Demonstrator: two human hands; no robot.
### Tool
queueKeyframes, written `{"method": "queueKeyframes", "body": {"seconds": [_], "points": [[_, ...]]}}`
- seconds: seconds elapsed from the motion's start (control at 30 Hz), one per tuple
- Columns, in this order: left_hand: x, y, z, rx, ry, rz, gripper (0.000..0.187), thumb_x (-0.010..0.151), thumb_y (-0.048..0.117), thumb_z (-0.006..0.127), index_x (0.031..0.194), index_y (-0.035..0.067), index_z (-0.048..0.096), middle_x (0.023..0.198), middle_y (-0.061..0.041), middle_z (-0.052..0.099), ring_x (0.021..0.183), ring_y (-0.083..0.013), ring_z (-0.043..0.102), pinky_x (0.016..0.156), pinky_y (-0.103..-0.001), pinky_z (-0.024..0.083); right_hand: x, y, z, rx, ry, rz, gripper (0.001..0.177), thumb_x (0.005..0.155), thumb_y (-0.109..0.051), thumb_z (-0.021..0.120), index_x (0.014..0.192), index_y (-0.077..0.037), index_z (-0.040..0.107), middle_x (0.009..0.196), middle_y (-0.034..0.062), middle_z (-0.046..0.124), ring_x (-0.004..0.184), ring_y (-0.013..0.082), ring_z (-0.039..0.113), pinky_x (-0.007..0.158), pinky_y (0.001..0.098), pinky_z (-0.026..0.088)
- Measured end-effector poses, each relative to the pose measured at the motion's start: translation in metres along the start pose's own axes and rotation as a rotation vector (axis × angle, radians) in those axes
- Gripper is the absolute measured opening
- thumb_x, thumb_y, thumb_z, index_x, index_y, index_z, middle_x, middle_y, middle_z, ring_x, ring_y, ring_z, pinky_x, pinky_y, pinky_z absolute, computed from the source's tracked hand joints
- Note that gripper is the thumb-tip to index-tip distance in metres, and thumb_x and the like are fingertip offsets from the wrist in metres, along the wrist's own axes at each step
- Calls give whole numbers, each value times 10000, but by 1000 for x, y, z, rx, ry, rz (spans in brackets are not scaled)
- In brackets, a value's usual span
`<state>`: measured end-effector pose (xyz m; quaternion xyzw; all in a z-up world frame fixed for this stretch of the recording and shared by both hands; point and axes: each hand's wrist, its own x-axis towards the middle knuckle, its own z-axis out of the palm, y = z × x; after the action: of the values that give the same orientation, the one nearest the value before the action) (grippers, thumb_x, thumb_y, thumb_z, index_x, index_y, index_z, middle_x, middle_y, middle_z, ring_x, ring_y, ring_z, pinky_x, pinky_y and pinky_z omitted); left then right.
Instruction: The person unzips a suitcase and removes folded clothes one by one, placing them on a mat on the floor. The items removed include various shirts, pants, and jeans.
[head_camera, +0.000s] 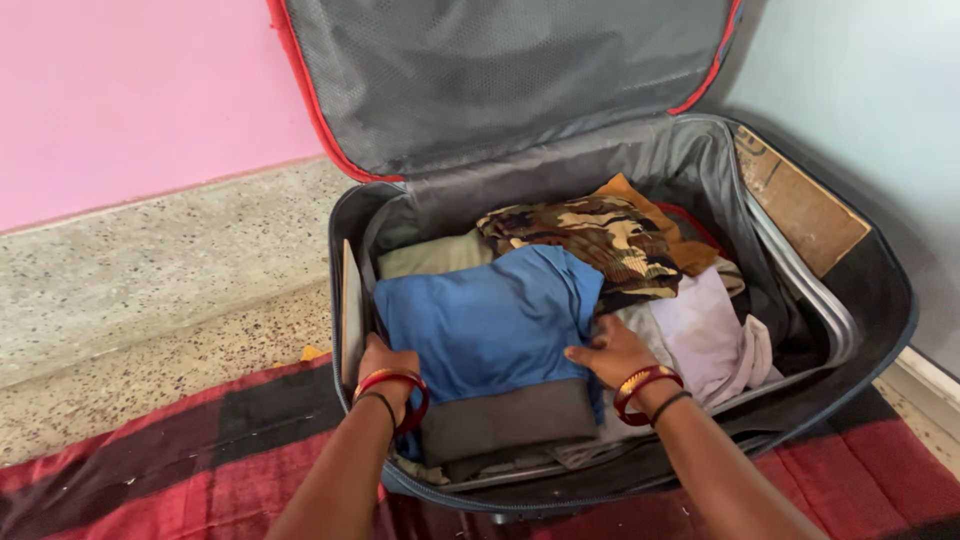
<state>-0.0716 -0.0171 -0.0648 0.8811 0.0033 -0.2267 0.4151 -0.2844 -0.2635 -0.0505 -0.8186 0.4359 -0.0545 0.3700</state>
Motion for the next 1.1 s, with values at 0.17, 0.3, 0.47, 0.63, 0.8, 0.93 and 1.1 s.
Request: {"method": "queueKeyframes", "body": {"seconds": [0.17,0.3,0.47,0.63,0.8,0.93,1.1], "points": [[-11,4,0,-119,-49,-115,811,804,270,828,1480,12,462,1425,-244,570,1304,-404,582,1029,-486,504,9,2,9,212,-72,16,901,694,-370,906,1391,56,525,1276,221,700,1155,274,695,981,384,546],[-17,13,-4,-143,-204,-253,861,797,383,863,1462,-60,541,1432,-240,605,1304,-385,600,1031,-508,488,4,-6,10,436,-191,52,908,615,-351,916,1354,45,566,1293,166,710,1149,246,697,978,374,549],[-23,8,-3,-293,-188,-108,872,802,250,839,1536,69,402,1441,-162,580,1310,-331,581,1041,-461,493,0,-6,13,411,-217,31,908,626,-334,942,1359,39,558,1287,158,711,1154,238,699,998,366,547],[-22,11,-7,-380,-138,135,801,830,190,769,1542,176,405,1374,-115,663,1235,-286,638,1032,-416,481,9,1,20,362,-227,-134,832,614,-234,944,1325,24,596,1233,137,745,1110,228,705,997,345,532],[-28,29,-23,-378,-165,168,617,879,219,734,1449,92,534,1302,-135,718,1147,-324,673,967,-469,509,11,8,15,535,-211,-242,834,656,-134,905,1389,-4,529,1273,127,710,1142,212,672,1023,358,514],[-26,38,-33,-352,-106,266,715,908,230,786,1474,51,388,1326,-117,566,1152,-226,586,971,-387,482,1,-5,4,737,-279,-334,909,661,-28,877,1471,-38,466,1370,92,637,1229,195,609,1069,358,468],[-18,42,-39,-531,-181,479,567,873,201,740,1367,12,538,1230,-135,717,1079,-242,667,965,-354,494,-28,-41,-21,780,-227,-392,1002,650,64,837,1540,-78,398,1419,56,598,1285,180,560,1068,357,457]]}}
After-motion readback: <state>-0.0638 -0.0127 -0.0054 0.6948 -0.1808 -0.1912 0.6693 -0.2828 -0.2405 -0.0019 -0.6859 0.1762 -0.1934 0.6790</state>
